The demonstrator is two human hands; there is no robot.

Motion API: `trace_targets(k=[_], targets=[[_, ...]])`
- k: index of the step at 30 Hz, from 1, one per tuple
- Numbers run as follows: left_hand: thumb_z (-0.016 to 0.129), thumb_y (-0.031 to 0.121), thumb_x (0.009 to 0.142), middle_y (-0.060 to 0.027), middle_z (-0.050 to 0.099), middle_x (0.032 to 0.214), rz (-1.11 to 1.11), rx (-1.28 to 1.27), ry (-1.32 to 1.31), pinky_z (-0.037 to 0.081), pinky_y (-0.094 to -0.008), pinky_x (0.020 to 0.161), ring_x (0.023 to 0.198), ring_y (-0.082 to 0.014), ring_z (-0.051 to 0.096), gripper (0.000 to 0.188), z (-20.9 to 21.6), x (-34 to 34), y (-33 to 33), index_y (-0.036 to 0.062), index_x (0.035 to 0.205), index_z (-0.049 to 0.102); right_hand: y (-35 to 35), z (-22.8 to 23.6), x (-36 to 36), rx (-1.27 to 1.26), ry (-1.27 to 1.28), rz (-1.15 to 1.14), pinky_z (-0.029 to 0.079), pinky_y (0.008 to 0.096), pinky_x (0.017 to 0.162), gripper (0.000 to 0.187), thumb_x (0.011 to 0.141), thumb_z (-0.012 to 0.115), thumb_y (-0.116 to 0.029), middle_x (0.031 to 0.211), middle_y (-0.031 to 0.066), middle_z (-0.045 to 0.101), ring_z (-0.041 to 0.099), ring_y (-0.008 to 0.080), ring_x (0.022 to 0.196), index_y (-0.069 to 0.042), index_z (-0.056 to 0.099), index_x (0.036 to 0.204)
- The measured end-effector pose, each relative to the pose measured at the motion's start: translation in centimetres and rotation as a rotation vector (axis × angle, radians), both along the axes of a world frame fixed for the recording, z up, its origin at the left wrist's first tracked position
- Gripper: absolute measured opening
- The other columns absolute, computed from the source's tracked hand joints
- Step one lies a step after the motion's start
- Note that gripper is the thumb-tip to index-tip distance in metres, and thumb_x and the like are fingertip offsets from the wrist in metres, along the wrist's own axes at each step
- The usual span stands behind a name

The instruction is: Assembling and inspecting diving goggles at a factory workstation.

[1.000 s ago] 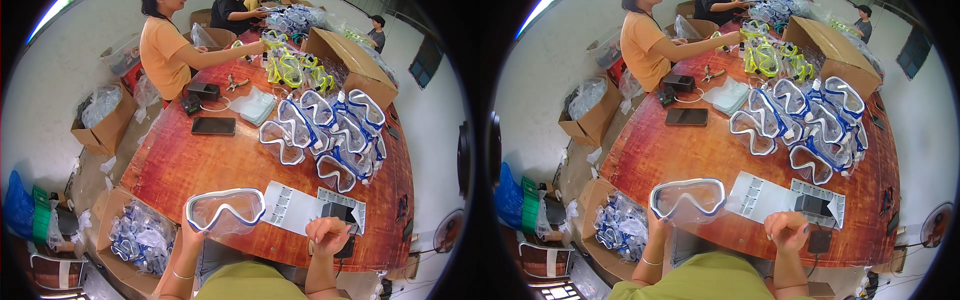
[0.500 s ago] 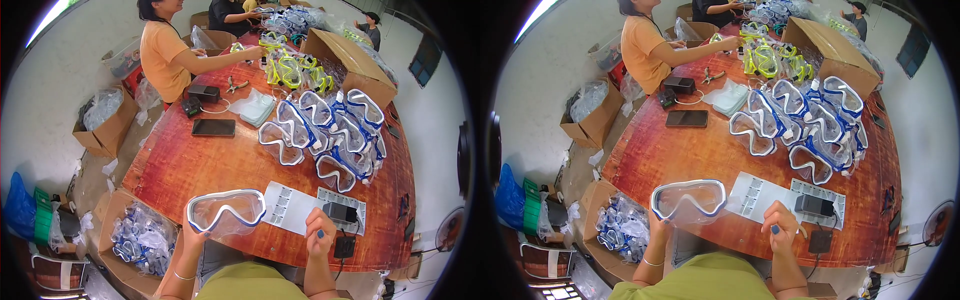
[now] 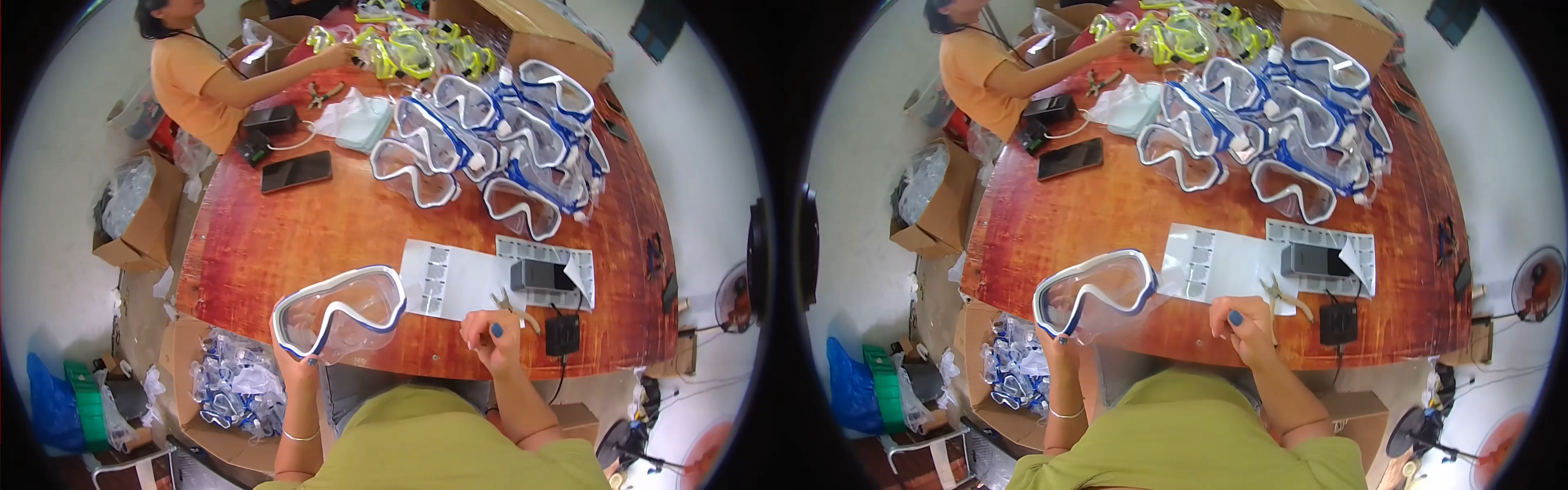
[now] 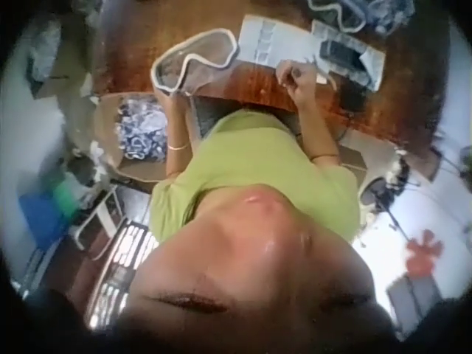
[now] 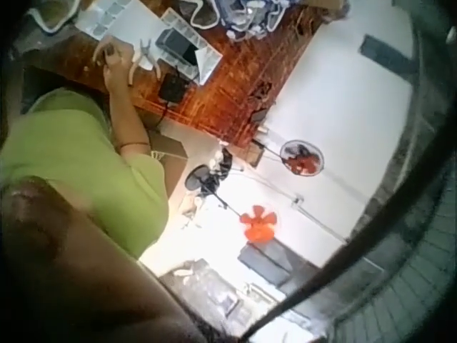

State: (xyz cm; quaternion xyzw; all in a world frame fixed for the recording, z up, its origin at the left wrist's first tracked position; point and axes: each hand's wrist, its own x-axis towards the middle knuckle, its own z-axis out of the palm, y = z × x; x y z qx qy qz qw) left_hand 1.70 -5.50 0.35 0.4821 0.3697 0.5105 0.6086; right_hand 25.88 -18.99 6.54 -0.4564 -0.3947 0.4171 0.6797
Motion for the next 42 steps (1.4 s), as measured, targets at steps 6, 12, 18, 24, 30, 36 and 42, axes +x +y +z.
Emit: trace_targets(k=[6,12,18,24,30,36,42], targets=[[0.074,0.059,0.057,-0.0098,0.049,0.115,0.024,0.082,0.080,0.046,-0.0269,0.077,0.099,-0.0181,0.052,0.098,-0.7,0.4,0.0,-0.0004,0.126,0.038,-1.0,-0.8,-0.2,-0.046,0.101,0.029,0.026,0.0233,0.046,0.046,0.086,0.049,-0.036,0.055,0.0059,0.046,0.038,0.0104,0.049,0.002,0.052,0.062],[0.075,0.059,0.055,-0.0094,0.049,0.114,0.028,0.080,0.089,0.046,-0.0272,0.077,0.099,-0.0178,0.052,0.098,-0.4,0.3,-0.1,0.0002,0.125,0.039,-0.9,-0.8,-0.6,-0.074,0.045,-0.012,0.026,0.0232,0.046,0.045,0.086,0.049,-0.036,0.055,0.0049,0.046,0.037,0.0099,0.049,0.002,0.052,0.061],[0.075,0.058,0.056,-0.0101,0.048,0.117,0.031,0.087,0.046,0.042,-0.0306,0.086,0.105,-0.0189,0.049,0.098,-0.6,0.1,0.1,0.0009,0.126,0.039,-0.6,-2.0,-0.3,-0.146,-0.189,-0.135,0.025,0.0232,0.045,0.045,0.091,0.046,-0.028,0.051,0.0030,0.044,0.036,0.0089,0.048,-0.001,0.044,0.053],[0.078,0.058,0.052,-0.0112,0.047,0.119,0.033,0.034,0.013,0.039,-0.0340,0.091,0.109,-0.0213,0.047,0.106,-0.5,0.0,0.1,-0.0006,0.128,0.036,-0.6,-1.7,-0.8,-0.252,-0.152,-0.126,0.022,0.0241,0.043,0.043,0.092,0.046,-0.023,0.049,-0.0016,0.037,0.030,0.0069,0.046,-0.003,0.039,0.054],[0.080,0.061,0.046,-0.0131,0.045,0.120,0.055,0.192,0.014,0.036,-0.0371,0.095,0.112,-0.0248,0.046,0.117,1.7,0.7,0.4,-0.0016,0.131,0.030,1.2,-2.2,0.0,-0.306,-0.290,-0.224,0.025,0.0210,0.043,0.047,0.092,0.047,-0.037,0.051,-0.0003,0.040,0.034,0.0062,0.047,-0.003,0.045,0.059],[0.083,0.060,0.040,-0.0166,0.044,0.121,0.034,0.600,0.058,0.036,-0.0421,0.095,0.110,-0.0292,0.045,0.123,4.2,1.1,0.1,0.0019,0.131,0.025,5.2,2.5,-0.8,-0.078,-0.263,-0.057,0.028,0.0183,0.048,0.031,0.090,0.047,-0.035,0.069,-0.0012,0.044,0.038,0.0042,0.056,-0.005,0.045,0.096],[0.083,0.060,0.041,-0.0152,0.045,0.115,0.153,0.930,0.269,0.038,-0.0422,0.090,0.104,-0.0309,0.047,0.118,4.0,1.4,0.9,0.0049,0.129,0.027,5.4,2.7,-0.8,-0.117,-0.260,-0.072,0.031,0.0181,0.050,0.024,0.089,0.051,-0.029,0.071,-0.0014,0.045,0.040,0.0035,0.058,-0.006,0.046,0.097]])
